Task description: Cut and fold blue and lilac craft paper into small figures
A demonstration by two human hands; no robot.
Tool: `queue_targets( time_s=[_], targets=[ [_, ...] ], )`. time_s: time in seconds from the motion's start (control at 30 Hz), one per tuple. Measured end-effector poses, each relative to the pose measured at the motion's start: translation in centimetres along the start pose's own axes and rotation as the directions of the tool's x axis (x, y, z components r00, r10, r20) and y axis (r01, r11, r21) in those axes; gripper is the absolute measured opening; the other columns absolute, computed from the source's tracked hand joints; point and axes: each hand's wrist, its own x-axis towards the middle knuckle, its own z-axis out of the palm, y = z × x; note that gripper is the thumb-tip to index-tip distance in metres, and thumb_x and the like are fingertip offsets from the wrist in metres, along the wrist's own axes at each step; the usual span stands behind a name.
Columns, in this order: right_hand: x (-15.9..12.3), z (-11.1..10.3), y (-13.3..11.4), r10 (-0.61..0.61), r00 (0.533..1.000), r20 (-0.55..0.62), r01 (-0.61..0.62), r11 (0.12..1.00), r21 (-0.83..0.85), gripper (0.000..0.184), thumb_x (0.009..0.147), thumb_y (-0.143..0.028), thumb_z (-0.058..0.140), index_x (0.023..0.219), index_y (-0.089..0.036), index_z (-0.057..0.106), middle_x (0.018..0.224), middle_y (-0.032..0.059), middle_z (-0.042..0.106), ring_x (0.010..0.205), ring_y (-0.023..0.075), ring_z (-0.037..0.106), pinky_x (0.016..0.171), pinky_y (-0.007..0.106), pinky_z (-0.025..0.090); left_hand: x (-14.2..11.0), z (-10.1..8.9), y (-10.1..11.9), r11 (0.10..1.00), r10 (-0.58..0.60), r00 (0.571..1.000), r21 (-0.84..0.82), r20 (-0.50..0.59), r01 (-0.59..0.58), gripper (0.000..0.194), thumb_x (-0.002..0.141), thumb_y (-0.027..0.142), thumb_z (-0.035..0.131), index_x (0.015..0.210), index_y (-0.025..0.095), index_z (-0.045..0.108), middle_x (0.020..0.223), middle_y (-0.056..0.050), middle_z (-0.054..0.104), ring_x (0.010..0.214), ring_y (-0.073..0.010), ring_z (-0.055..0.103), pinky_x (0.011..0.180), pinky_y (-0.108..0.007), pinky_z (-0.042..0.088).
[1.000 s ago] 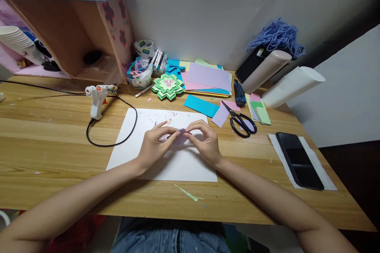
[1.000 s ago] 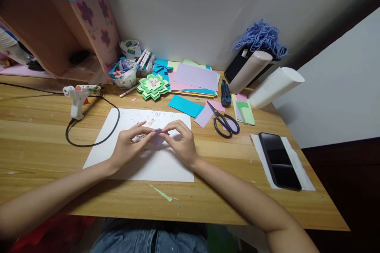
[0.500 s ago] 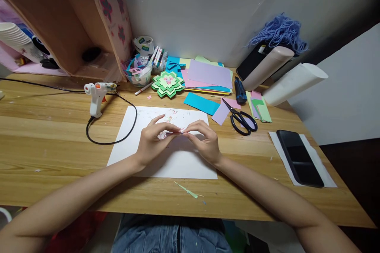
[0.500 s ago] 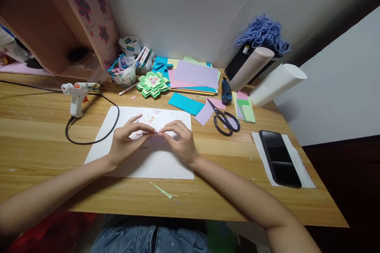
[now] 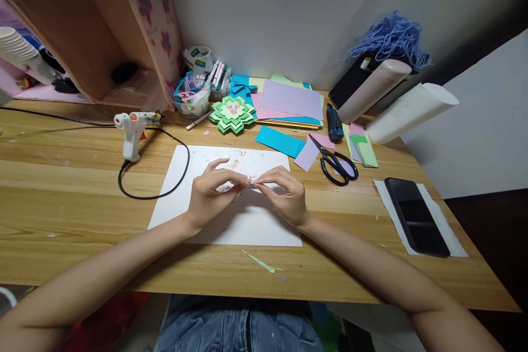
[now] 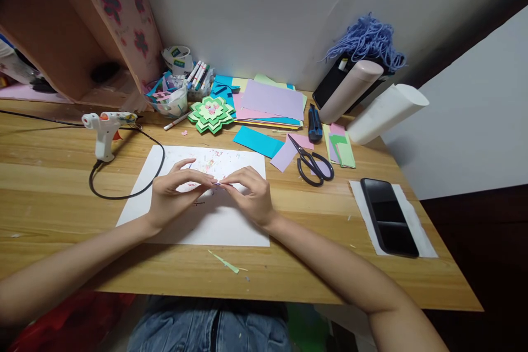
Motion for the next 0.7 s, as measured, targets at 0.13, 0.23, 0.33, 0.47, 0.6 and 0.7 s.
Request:
queue_targets(
  time_s=[0.13,0.23,0.33,0.47,0.6,0.7],
  targets=[
    [0.0,0.0,-0.1,-0.042,0.999,-0.012,0.042,0.998,-0.036,0.01,0.076,-0.017,0.066,0.083,-0.024,0.068,0.077,0.003,0.069,0.073,0.0183,0.062,0.069,0.035,0.047,0.3,0.0,-0.3,0.999,-0.01,1.0,0.046,0.008,0.009,0.007,0.076,0.023,0.066,0.082,0.023,0.067,0.078,0.002,0.073,0.066,-0.0127,0.065,0.099,-0.041,0.038],
    [0.0,0.0,-0.2,-0.08,0.997,-0.013,0.08,0.996,-0.049,0.009,0.076,-0.016,0.065,0.082,-0.022,0.068,0.076,0.0029,0.069,0.072,0.0174,0.062,0.069,0.034,0.047,0.4,0.0,-0.7,0.996,0.026,0.997,0.079,0.071,-0.032,0.009,0.076,0.027,0.067,0.084,0.023,0.067,0.08,0.001,0.073,0.07,-0.0135,0.066,0.1,-0.041,0.035],
    [0.0,0.0,-0.2,-0.072,0.997,-0.008,0.072,0.997,-0.034,0.01,0.077,-0.014,0.064,0.084,-0.021,0.066,0.077,0.0027,0.068,0.074,0.0168,0.061,0.069,0.034,0.047,0.4,0.1,-0.9,0.996,0.028,0.994,0.078,0.109,-0.037,0.006,0.08,0.024,0.062,0.081,0.023,0.068,0.076,0.002,0.073,0.068,-0.0119,0.065,0.1,-0.04,0.034],
    [0.1,0.0,-0.3,0.011,0.997,-0.075,-0.012,1.0,-0.008,0.012,0.075,-0.017,0.067,0.085,-0.021,0.062,0.08,0.0027,0.063,0.076,0.0167,0.059,0.07,0.033,0.048,0.2,0.3,-0.6,0.991,-0.129,0.99,-0.011,0.054,0.13,0.009,0.079,0.028,0.062,0.076,0.021,0.069,0.074,0.002,0.072,0.065,-0.0121,0.063,0.096,-0.039,0.038],
    [0.2,0.0,-0.4,0.023,0.998,-0.066,-0.025,0.999,-0.026,0.009,0.075,-0.017,0.067,0.081,-0.02,0.062,0.077,0.0017,0.061,0.076,0.0162,0.058,0.07,0.032,0.047,0.1,0.6,0.0,0.918,-0.345,0.932,-0.164,0.114,0.36,0.016,0.078,0.033,0.062,0.076,0.019,0.069,0.077,-0.001,0.071,0.072,-0.0148,0.063,0.082,-0.032,0.048],
    [0.3,-0.1,-0.5,0.016,0.998,-0.061,-0.018,0.999,-0.03,0.007,0.077,-0.016,0.066,0.081,-0.02,0.063,0.077,0.0016,0.061,0.076,0.0161,0.058,0.07,0.032,0.047,0.1,0.8,0.2,0.862,-0.416,0.888,-0.227,0.197,0.454,0.019,0.079,0.035,0.061,0.082,0.017,0.069,0.082,-0.004,0.071,0.078,-0.0155,0.063,0.072,-0.026,0.049]
  ],
)
